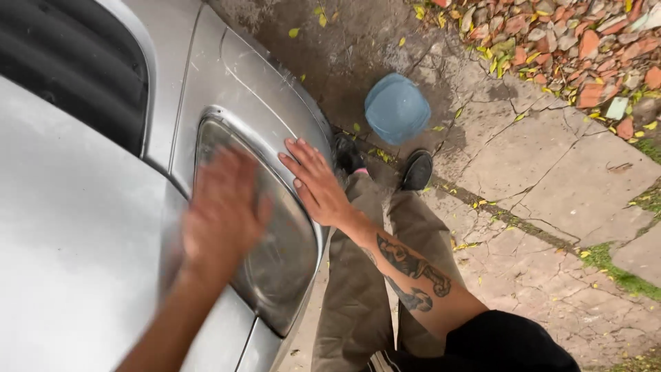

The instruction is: The person scrubs the front headlight of a silver car using a dark sponge and water from a nearby blue bucket. They repeatedly dip the sponge into the bucket and wipe the headlight surface, then move to the side of the vehicle to continue scrubbing the body panel.

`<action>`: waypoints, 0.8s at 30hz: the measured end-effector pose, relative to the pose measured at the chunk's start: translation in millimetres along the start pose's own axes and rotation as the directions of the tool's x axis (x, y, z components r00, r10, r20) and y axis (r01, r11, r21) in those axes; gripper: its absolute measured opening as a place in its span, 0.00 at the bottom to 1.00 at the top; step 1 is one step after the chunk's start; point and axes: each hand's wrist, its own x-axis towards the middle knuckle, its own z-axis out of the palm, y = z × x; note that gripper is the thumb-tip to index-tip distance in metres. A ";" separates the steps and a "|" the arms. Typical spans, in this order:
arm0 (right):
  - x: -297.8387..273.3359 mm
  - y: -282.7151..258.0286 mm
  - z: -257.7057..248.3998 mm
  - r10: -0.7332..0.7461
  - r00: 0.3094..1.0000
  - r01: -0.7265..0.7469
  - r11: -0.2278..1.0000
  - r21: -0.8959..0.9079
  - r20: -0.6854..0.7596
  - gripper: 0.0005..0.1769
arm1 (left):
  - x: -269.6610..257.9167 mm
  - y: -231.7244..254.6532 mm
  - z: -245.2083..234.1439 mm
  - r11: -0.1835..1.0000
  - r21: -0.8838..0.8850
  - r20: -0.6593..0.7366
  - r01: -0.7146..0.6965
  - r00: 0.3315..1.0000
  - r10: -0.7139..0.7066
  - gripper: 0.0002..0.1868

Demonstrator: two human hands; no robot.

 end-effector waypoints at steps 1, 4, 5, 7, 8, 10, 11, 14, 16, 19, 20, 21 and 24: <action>1.2 -7.0 -1.1 0.010 1.000 -0.010 1.000 0.013 0.003 0.29 | 27.0 -24.3 -13.6 0.986 0.091 0.150 0.143 0.976 -0.156 0.44; 1.5 -4.1 -2.6 0.012 1.000 -0.012 1.000 -0.008 0.017 0.29 | -36.0 48.0 -14.6 0.969 0.247 -0.169 -0.017 0.984 0.060 0.41; -0.9 -5.2 0.2 0.021 1.000 -0.021 1.000 -0.005 0.014 0.29 | -46.5 47.5 -5.4 0.969 0.245 -0.162 -0.025 0.985 0.066 0.41; -1.0 -5.1 -0.8 0.010 1.000 -0.010 0.999 0.045 -0.007 0.29 | -62.4 49.4 12.0 0.955 -0.045 -0.225 -0.293 0.935 0.276 0.40; 2.8 -4.2 -2.2 -0.007 1.000 0.008 0.999 0.032 -0.014 0.29 | -27.8 18.7 6.8 0.956 -0.034 -0.244 -0.292 0.930 0.275 0.40; -1.6 -10.5 -2.2 0.024 1.000 -0.024 0.999 0.034 0.000 0.29 | 30.9 -39.6 -10.5 0.995 0.036 0.090 0.094 0.991 -0.097 0.43; -2.8 -9.7 -3.1 0.039 0.999 -0.039 0.999 0.034 0.001 0.29 | 12.4 -10.6 -10.9 0.996 0.028 0.101 0.086 0.991 -0.088 0.43; 1.2 -5.8 -4.0 0.010 1.000 -0.010 1.000 0.013 -0.001 0.29 | -38.8 49.6 -2.7 0.998 0.054 0.023 -0.033 0.999 0.032 0.37; 2.1 -14.0 -8.6 0.093 0.993 -0.096 0.994 0.044 0.078 0.29 | -68.3 56.0 9.4 0.911 -0.161 0.046 -0.380 0.919 0.391 0.47; -0.6 -10.7 -4.4 0.103 0.991 -0.106 0.993 0.044 0.080 0.30 | 45.2 -45.0 -13.7 0.985 0.172 0.329 -0.001 0.943 -0.056 0.46; -1.6 -8.5 -3.3 0.104 0.992 -0.107 0.994 0.034 0.078 0.30 | 32.9 -20.8 -18.8 0.986 0.166 0.322 -0.003 0.945 -0.051 0.46; -2.6 -6.9 -2.2 0.079 0.996 -0.081 0.996 0.048 0.034 0.29 | 20.0 3.1 -24.5 0.992 0.117 0.313 -0.043 0.950 0.004 0.46; 0.6 -4.3 0.0 0.039 0.999 -0.039 0.997 0.067 0.003 0.29 | -34.0 47.0 -2.9 0.971 -0.007 0.263 -0.239 0.937 0.232 0.48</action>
